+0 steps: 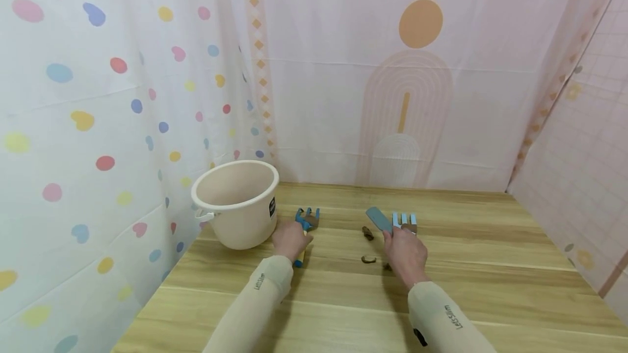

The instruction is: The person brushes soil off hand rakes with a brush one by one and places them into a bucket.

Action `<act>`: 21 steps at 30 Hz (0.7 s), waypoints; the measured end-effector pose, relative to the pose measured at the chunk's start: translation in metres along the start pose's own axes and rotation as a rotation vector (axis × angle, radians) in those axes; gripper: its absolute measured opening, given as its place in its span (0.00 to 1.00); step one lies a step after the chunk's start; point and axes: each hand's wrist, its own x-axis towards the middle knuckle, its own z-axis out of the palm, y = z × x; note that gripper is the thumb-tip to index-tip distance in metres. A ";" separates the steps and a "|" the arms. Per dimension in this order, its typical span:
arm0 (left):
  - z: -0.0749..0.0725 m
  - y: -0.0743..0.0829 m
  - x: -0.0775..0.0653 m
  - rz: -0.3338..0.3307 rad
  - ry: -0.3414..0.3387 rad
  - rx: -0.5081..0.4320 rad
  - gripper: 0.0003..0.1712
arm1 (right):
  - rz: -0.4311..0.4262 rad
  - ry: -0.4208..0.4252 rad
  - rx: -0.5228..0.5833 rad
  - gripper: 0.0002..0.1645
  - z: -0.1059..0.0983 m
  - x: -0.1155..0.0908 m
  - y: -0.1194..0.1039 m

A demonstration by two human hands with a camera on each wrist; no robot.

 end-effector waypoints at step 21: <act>0.017 -0.005 0.008 0.011 0.039 -0.054 0.11 | -0.017 0.020 -0.001 0.18 -0.002 -0.006 0.008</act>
